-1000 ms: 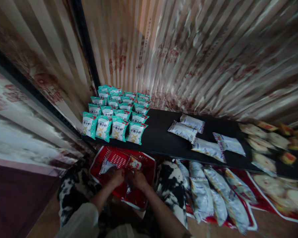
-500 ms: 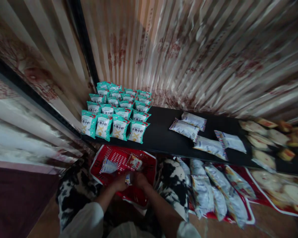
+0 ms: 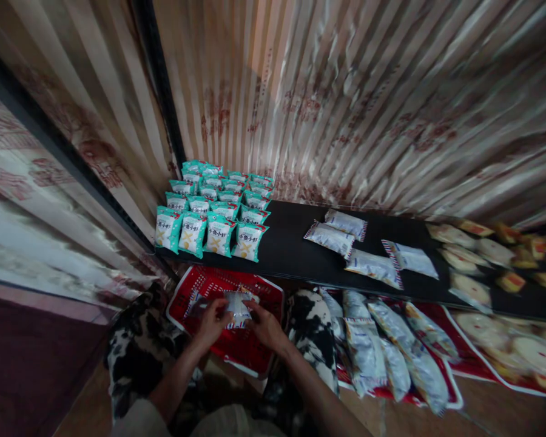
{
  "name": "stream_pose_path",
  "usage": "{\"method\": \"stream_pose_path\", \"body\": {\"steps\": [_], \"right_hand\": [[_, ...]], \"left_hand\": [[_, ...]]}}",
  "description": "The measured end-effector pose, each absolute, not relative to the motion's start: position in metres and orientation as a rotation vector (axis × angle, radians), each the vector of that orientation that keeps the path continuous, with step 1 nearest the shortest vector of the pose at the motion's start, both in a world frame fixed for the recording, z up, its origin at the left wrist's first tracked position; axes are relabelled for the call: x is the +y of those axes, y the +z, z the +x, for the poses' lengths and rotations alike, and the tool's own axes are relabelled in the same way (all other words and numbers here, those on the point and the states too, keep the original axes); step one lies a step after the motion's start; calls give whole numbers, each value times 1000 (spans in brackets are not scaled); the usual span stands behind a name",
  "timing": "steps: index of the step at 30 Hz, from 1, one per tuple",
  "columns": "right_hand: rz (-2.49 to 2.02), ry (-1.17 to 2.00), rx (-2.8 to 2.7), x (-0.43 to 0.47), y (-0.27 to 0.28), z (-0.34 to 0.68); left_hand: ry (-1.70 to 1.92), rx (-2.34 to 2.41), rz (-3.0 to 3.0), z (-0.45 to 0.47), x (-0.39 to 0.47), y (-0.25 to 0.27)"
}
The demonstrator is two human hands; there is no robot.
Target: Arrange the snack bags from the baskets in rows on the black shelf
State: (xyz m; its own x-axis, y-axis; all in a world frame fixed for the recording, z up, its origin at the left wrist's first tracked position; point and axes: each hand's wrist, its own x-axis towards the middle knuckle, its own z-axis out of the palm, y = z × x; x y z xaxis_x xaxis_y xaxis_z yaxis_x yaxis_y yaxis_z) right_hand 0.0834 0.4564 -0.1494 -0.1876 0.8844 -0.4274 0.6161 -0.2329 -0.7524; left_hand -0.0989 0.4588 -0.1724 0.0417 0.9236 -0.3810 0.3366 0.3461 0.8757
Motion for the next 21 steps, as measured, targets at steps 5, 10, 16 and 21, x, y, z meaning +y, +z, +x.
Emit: {"method": "stream_pose_path", "body": {"steps": [5, 10, 16, 21], "right_hand": [[-1590, 1448, -1488, 446, -128, 95], [-1441, 1631, -1116, 441, -99, 112], [-1337, 1750, -706, 436, -78, 126], [-1208, 1833, -392, 433, -73, 144]], "left_hand": [[804, 1351, 1319, -99, 445, -138], [747, 1249, 1556, -93, 447, -107], [717, 1242, 1654, -78, 463, -88], [639, 1133, 1655, -68, 474, -70]]}}
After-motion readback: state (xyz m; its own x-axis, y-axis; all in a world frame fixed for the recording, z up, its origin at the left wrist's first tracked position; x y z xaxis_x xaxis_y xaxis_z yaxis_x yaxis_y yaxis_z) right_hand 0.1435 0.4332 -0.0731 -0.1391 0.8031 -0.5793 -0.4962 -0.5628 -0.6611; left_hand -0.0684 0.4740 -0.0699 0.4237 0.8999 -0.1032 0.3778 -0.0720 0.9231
